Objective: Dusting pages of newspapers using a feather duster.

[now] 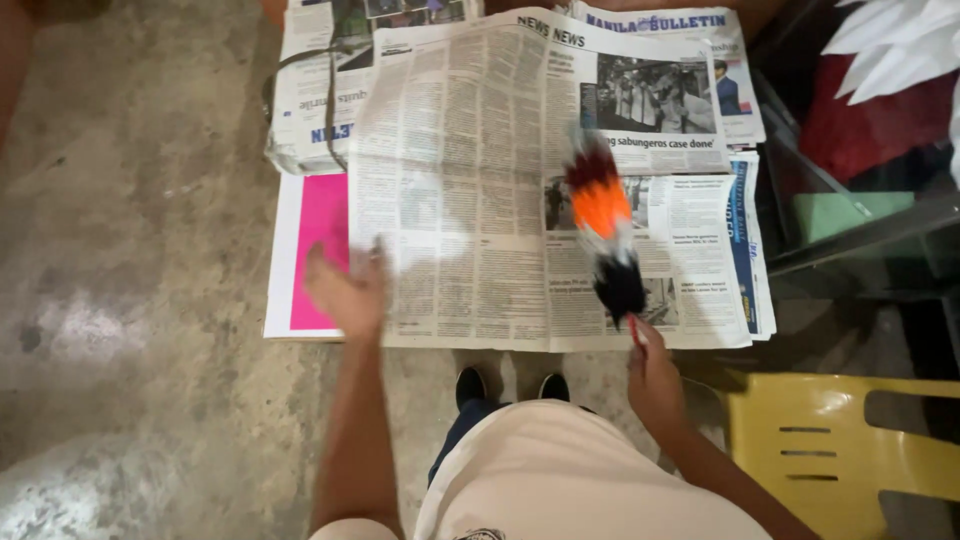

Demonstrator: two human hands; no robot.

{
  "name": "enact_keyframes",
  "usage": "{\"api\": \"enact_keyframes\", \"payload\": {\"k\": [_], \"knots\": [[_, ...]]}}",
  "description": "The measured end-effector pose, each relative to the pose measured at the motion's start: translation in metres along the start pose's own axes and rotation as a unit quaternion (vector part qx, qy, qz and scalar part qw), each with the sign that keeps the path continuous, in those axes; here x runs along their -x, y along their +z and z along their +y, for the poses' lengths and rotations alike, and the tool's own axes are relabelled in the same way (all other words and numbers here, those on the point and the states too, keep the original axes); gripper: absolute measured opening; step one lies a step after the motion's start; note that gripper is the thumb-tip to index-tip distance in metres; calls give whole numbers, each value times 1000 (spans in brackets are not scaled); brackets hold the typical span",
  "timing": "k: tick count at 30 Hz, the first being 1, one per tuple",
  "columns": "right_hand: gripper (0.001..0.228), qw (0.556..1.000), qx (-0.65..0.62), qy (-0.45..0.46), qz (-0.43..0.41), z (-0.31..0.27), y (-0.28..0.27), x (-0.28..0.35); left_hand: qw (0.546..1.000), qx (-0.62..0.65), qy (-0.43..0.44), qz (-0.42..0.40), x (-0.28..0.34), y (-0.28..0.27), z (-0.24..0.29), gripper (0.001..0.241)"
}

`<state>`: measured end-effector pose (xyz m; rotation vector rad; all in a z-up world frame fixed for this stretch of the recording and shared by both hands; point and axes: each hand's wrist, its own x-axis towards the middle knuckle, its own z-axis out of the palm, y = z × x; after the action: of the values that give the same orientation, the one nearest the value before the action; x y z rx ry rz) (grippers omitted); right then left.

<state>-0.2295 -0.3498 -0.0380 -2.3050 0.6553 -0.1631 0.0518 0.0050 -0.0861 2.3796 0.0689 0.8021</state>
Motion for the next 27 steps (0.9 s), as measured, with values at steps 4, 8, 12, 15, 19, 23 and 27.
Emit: {"api": "enact_keyframes", "payload": {"k": [4,8,12,15,19,23,27], "knots": [[55,997,12,58,-57,36,0,31,952,51,-202,-222,-6,-43,12,73],[52,966,214,16,-148,91,20,46,954,140,-180,-196,21,-29,-14,26],[67,946,253,141,-147,86,-13,33,967,93,-196,-131,23,-43,17,32],[56,967,209,143,32,171,-14,38,969,93,-190,-126,24,-39,8,29],[57,983,112,97,111,86,-30,23,962,112,-202,-145,22,-45,6,33],[47,978,157,111,-77,53,-2,34,962,122,-199,-145,23,-45,6,31],[61,966,187,109,-143,133,19,43,952,149,-221,-148,19,-49,13,29]]}}
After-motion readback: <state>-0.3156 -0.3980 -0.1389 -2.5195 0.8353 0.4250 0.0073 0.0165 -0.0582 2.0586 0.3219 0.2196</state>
